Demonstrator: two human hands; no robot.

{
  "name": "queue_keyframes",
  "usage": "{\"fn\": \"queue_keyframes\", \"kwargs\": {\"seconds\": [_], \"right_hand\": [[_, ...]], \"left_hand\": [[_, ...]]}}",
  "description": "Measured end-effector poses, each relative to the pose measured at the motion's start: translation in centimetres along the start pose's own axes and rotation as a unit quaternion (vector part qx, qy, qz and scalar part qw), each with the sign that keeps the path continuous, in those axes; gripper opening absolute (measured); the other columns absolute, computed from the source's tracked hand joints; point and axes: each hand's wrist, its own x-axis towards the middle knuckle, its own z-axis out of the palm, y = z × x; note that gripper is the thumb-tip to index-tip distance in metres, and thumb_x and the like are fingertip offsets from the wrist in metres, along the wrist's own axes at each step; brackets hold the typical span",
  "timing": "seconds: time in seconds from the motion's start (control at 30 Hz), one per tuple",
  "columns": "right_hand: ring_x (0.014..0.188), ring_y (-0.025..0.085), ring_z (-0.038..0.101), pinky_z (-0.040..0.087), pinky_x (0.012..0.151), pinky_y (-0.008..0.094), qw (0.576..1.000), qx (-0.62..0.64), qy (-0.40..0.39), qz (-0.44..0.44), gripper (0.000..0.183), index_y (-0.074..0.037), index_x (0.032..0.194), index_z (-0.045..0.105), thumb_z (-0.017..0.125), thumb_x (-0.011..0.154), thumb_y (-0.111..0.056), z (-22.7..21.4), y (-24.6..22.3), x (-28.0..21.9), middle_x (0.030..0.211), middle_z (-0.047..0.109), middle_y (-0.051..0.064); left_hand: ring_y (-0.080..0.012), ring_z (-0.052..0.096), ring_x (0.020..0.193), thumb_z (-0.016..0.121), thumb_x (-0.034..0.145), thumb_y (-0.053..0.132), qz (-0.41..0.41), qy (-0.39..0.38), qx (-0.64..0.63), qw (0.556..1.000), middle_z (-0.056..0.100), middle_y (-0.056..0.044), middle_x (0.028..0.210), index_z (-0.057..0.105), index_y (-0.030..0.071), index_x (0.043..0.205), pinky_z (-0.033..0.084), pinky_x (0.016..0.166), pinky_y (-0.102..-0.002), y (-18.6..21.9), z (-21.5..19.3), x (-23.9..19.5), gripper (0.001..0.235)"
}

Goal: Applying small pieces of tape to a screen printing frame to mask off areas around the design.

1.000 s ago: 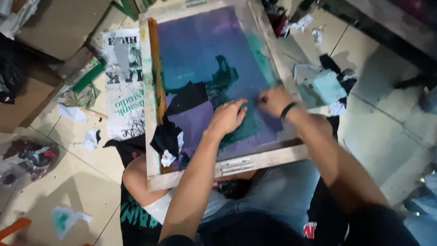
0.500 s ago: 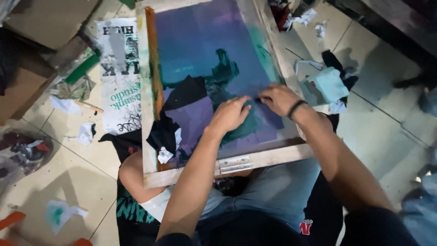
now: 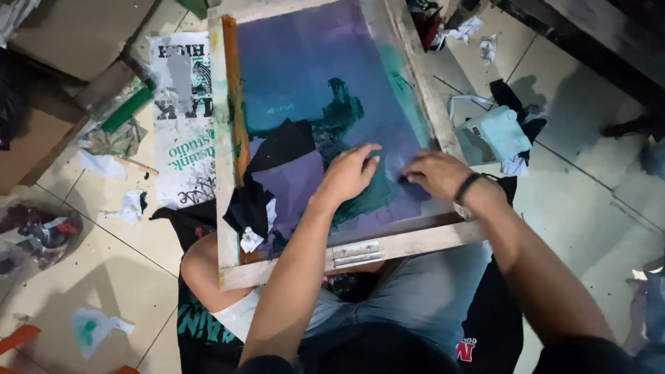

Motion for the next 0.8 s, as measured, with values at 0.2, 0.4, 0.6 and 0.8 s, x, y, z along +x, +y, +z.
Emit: {"fn": "queue_keyframes", "kwargs": {"seconds": [0.2,0.4,0.6,0.8], "right_hand": [[0.117,0.028,0.067,0.056,0.095,0.043,0.995,-0.068,0.056,0.041,0.026,-0.025,0.118,0.075,0.059,0.102,-0.038,3.1,3.5,5.4,0.117,0.069,0.006],[0.106,0.03,0.07,0.06,0.087,0.042,0.99,-0.064,0.124,0.017,0.026,-0.016,0.115,0.072,0.06,0.103,-0.035,4.0,3.2,4.7,0.107,0.068,0.008],[0.111,0.037,0.069,0.059,0.09,0.048,0.999,-0.013,0.034,-0.009,0.019,-0.015,0.109,0.075,0.064,0.098,-0.025,2.4,2.0,4.5,0.108,0.072,0.012],[0.119,0.036,0.065,0.057,0.095,0.046,0.99,-0.037,0.136,0.013,0.031,-0.014,0.127,0.07,0.059,0.102,-0.03,3.7,3.8,8.4,0.122,0.068,0.016]], "left_hand": [[-0.0411,0.065,0.122,0.044,0.106,0.017,-0.005,0.013,0.014,1.0,0.066,-0.026,0.132,0.059,0.005,0.141,0.053,0.102,-0.052,-1.2,1.2,0.5,0.04],[-0.0428,0.067,0.117,0.046,0.107,0.021,-0.001,0.034,-0.001,0.999,0.069,-0.028,0.125,0.061,0.005,0.14,0.056,0.098,-0.053,-0.9,1.5,0.8,0.04],[-0.043,0.065,0.12,0.045,0.106,0.022,-0.039,0.022,-0.015,0.999,0.069,-0.028,0.125,0.06,0.007,0.14,0.053,0.102,-0.053,-1.2,0.7,0.1,0.041],[-0.0429,0.066,0.119,0.046,0.106,0.024,-0.029,0.022,-0.002,0.999,0.07,-0.028,0.123,0.061,0.009,0.14,0.054,0.099,-0.055,-0.8,1.6,0.6,0.04]]}}
